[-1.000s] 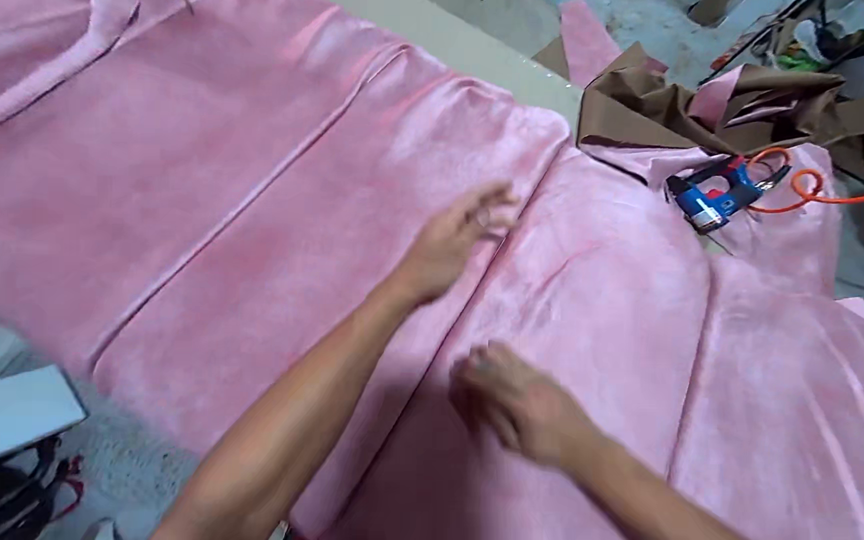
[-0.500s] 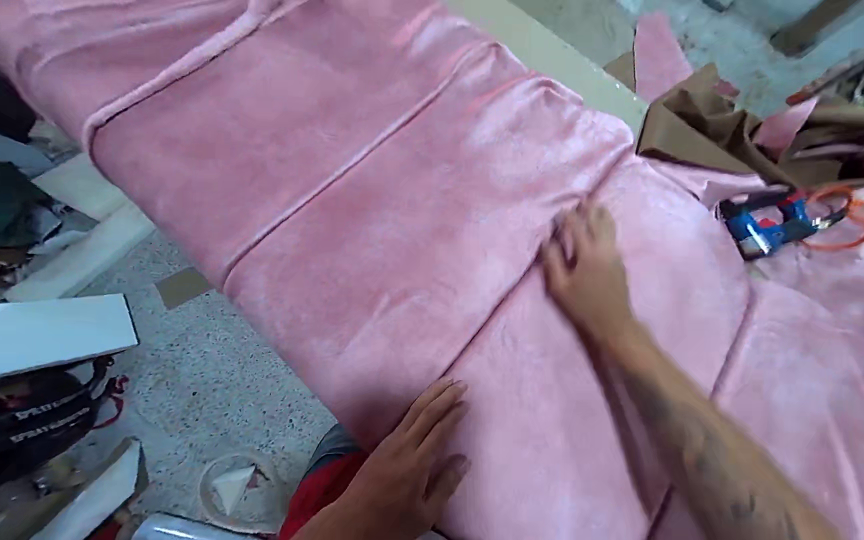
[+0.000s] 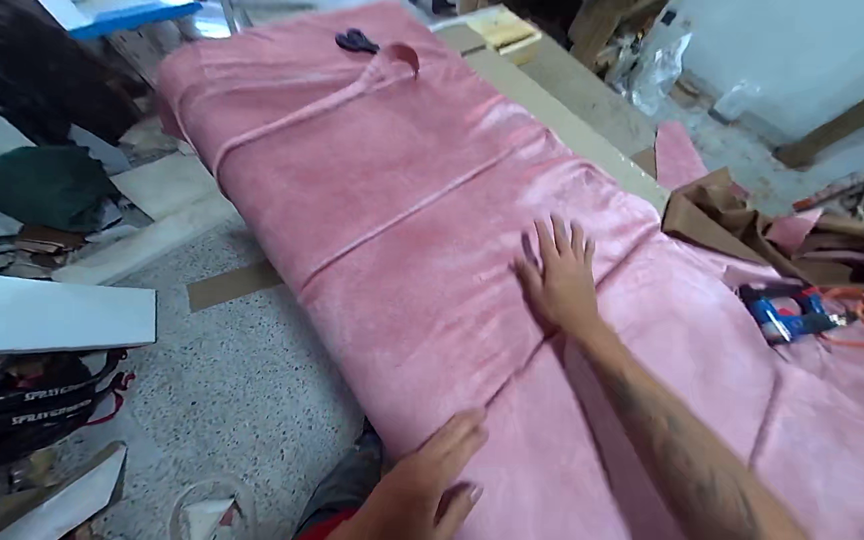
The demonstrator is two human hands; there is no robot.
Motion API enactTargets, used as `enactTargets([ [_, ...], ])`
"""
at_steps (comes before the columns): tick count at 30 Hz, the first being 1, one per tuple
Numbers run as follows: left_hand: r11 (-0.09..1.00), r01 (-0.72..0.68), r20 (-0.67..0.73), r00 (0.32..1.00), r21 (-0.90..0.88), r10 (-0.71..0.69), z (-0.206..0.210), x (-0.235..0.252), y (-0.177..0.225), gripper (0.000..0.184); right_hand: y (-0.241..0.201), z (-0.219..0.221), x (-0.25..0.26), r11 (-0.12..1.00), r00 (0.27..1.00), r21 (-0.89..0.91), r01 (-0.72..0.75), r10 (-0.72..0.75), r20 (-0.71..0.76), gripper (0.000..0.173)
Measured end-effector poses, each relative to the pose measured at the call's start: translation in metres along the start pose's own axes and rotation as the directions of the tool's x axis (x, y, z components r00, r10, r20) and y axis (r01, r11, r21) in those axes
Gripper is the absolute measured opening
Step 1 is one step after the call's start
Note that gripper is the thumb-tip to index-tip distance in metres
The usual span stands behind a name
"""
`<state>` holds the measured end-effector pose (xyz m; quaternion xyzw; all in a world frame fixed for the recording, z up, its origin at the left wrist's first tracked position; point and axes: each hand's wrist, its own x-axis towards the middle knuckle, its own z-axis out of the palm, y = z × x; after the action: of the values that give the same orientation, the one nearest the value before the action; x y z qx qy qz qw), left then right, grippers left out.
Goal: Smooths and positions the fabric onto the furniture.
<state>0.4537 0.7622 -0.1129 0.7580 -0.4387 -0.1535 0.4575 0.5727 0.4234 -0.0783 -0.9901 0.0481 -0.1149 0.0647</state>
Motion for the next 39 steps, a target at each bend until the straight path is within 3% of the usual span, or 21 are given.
enactTargets([
  [2, 0.942, 0.004, -0.047, 0.999, 0.337, 0.012, -0.007, -0.036, -0.027, 0.045, -0.054, 0.003, -0.056, 0.998, 0.999, 0.065, 0.015, -0.012, -0.042, 0.092],
  [4, 0.873, 0.047, -0.135, 0.991, 0.485, 0.022, -0.018, -0.056, -0.069, 0.046, -0.106, 0.017, -0.116, 0.997, 0.996, 0.05, 0.053, -0.056, 0.064, 0.1],
  [5, 0.861, 0.062, -0.189, 0.981, 0.504, 0.04, -0.024, -0.054, -0.087, 0.051, -0.123, 0.022, -0.126, 0.998, 0.992, 0.025, 0.062, -0.064, 0.109, 0.096],
  [7, 0.86, 0.091, -0.27, 0.961, 0.502, 0.055, -0.044, -0.029, -0.113, 0.06, -0.137, 0.032, -0.104, 0.998, 0.99, -0.032, 0.052, -0.047, 0.136, 0.086],
  [11, 0.827, 0.177, -0.392, 0.918, 0.534, 0.057, -0.097, 0.04, -0.154, 0.06, -0.156, 0.068, 0.004, 0.993, 0.987, -0.109, -0.036, 0.052, 0.151, 0.068],
  [15, 0.823, 0.183, -0.348, 0.937, 0.539, 0.02, -0.126, 0.065, -0.162, 0.061, -0.185, 0.106, 0.104, 0.99, 0.988, -0.039, -0.134, 0.137, 0.067, 0.078],
  [17, 0.807, 0.207, -0.295, 0.955, 0.553, -0.043, -0.159, 0.074, -0.17, 0.063, -0.198, 0.087, 0.103, 0.979, 0.992, 0.164, -0.12, 0.11, 0.065, 0.081],
  [19, 0.794, 0.183, -0.256, 0.966, 0.579, -0.037, -0.193, 0.087, -0.182, 0.065, -0.211, 0.05, 0.047, 0.963, 0.989, 0.229, -0.144, 0.148, 0.002, 0.082],
  [21, 0.782, 0.108, -0.194, 0.981, 0.614, 0.017, -0.21, 0.091, -0.195, 0.066, -0.218, 0.029, -0.05, 0.926, 0.927, 0.107, -0.362, 0.369, -0.061, 0.084],
  [22, 0.774, 0.079, -0.175, 0.984, 0.628, 0.042, -0.214, 0.093, -0.2, 0.067, -0.222, 0.029, -0.1, 0.862, 0.857, 0.028, -0.507, 0.507, -0.092, 0.09],
  [24, 0.752, 0.076, -0.202, 0.976, 0.655, 0.078, -0.21, 0.096, -0.206, 0.068, -0.229, 0.042, -0.161, 0.745, 0.752, -0.105, -0.659, 0.651, -0.1, 0.102],
  [26, 0.73, 0.071, -0.202, 0.975, 0.679, 0.093, -0.209, 0.1, -0.209, 0.067, -0.253, 0.064, -0.16, 0.684, 0.698, -0.139, -0.716, 0.703, -0.136, 0.1],
  [29, 0.712, 0.06, -0.203, 0.972, 0.699, 0.117, -0.205, 0.106, -0.209, 0.068, -0.265, 0.08, -0.104, 0.632, 0.636, -0.081, -0.771, 0.755, -0.161, 0.091],
  [31, 0.701, 0.053, -0.194, 0.973, 0.711, 0.124, -0.205, 0.104, -0.208, 0.069, -0.272, 0.083, -0.063, 0.598, 0.594, 0.021, -0.801, 0.799, -0.093, 0.092],
  [33, 0.708, 0.029, -0.188, 0.971, 0.706, 0.149, -0.204, 0.104, -0.206, 0.067, -0.274, 0.078, -0.018, 0.619, 0.635, 0.195, -0.761, 0.772, 0.028, 0.092],
  [36, 0.73, -0.018, -0.115, 0.985, 0.683, 0.132, -0.213, 0.099, -0.201, 0.067, -0.28, 0.067, 0.014, 0.786, 0.872, 0.404, -0.468, 0.485, 0.065, 0.076],
  [37, 0.735, -0.037, -0.073, 0.99, 0.677, 0.117, -0.219, 0.099, -0.197, 0.067, -0.284, 0.055, 0.006, 0.783, 0.901, 0.472, -0.404, 0.429, 0.061, 0.072],
  [38, 0.737, -0.059, -0.029, 0.994, 0.673, 0.106, -0.224, 0.1, -0.193, 0.067, -0.289, 0.041, -0.013, 0.763, 0.884, 0.494, -0.417, 0.466, 0.026, 0.069],
  [39, 0.731, -0.075, 0.006, 0.995, 0.678, 0.097, -0.226, 0.101, -0.191, 0.067, -0.293, 0.031, -0.042, 0.745, 0.823, 0.45, -0.492, 0.567, -0.038, 0.066],
])
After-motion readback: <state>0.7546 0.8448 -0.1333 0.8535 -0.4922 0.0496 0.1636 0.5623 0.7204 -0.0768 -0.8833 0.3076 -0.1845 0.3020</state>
